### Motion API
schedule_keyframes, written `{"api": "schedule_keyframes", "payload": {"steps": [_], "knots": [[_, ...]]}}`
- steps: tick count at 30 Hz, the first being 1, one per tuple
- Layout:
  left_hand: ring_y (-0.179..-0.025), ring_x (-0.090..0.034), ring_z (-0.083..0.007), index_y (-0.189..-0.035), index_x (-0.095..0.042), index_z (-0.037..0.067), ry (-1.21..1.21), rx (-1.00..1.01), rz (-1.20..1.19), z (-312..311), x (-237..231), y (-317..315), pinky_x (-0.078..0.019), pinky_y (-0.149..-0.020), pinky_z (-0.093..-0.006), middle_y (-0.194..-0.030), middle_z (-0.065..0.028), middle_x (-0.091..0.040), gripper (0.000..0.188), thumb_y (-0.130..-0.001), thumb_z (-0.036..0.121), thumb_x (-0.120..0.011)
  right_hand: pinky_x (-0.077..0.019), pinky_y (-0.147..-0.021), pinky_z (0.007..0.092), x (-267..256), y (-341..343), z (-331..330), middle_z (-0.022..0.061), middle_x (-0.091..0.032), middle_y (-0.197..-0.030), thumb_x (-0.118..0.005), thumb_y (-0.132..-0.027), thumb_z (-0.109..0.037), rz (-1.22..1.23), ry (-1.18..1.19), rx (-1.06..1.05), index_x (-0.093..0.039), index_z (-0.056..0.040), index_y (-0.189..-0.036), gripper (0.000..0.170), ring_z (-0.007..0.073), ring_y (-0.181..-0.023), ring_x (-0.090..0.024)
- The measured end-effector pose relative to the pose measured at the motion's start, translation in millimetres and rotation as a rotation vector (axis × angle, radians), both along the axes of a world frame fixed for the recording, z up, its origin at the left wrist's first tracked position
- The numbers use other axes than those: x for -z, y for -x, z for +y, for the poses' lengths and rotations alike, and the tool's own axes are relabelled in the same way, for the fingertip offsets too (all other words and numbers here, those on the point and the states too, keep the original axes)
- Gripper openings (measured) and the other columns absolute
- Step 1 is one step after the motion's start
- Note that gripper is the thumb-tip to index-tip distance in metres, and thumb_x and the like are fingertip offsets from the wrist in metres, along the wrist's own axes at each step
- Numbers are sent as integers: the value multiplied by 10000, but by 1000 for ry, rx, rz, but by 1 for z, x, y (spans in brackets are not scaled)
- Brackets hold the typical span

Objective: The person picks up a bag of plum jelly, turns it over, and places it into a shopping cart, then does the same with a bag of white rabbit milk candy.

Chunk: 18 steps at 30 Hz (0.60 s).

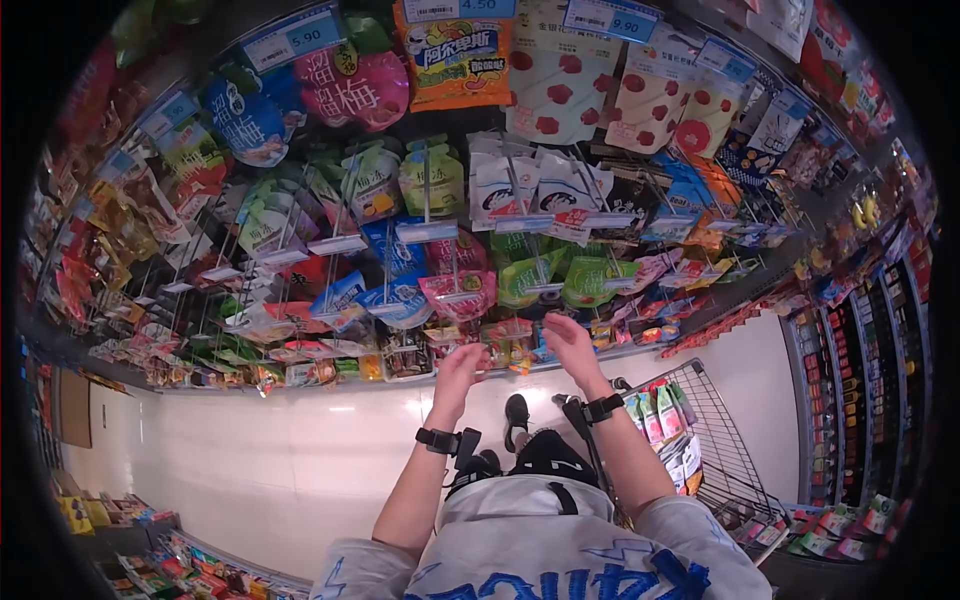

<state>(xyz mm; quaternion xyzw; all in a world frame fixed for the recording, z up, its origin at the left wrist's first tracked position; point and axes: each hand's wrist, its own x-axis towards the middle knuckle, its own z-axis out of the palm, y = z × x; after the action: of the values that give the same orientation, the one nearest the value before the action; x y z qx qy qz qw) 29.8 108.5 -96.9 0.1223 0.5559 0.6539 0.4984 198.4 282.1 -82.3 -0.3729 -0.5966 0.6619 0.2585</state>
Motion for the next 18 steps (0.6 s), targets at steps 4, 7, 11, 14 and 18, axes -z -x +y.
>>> {"api": "schedule_keyframes", "payload": {"steps": [4,7,11,14,18], "knots": [[-867,-617,-106,-1174,-619,67,-76,-74,43,40,-23,27,-495,-714,-249,-1035,-34,-670,291,-960,262,-593,-451,-987,316,-8,46,38,145,-615,-1219,-646,-891,-119,100,-47,-75,-532,31,-1259,414,200,-1139,-585],[-902,-626,-127,-1202,-600,34,-63,-151,166,77,-41,45,-488,-733,-246,-1065,-52,-660,326,-947,237,-608,-452,-977,320,-23,77,69,162,-560,-1287,-650,-883,-113,100,-77,-73,-455,20,-1331,506,218,-1159,-571],[-1154,-552,-204,-1297,-522,-11,-47,-213,517,137,-42,76,-427,-963,-298,-1253,-137,-584,431,-907,141,-624,-443,-991,345,-13,113,106,201,-425,-1416,-653,-856,-60,141,-72,-59,-307,-22,-1445,684,272,-1254,-501],[-1228,-517,-277,-1331,-492,-47,-77,-270,635,182,-40,99,-384,-1029,-345,-1305,-198,-560,578,-853,214,-687,-372,-1067,349,-12,124,129,147,-445,-1419,-671,-833,-18,102,-335,-42,-317,-15,-1446,708,240,-1295,-458],[-1203,-537,-267,-1324,-482,-47,-175,-161,910,215,-41,117,-402,-1010,-346,-1278,-196,-576,597,-825,195,-702,-282,-1132,356,3,139,152,173,-338,-1497,-681,-832,-31,232,-260,-104,-247,-23,-1487,787,248,-1400,-316]]}}
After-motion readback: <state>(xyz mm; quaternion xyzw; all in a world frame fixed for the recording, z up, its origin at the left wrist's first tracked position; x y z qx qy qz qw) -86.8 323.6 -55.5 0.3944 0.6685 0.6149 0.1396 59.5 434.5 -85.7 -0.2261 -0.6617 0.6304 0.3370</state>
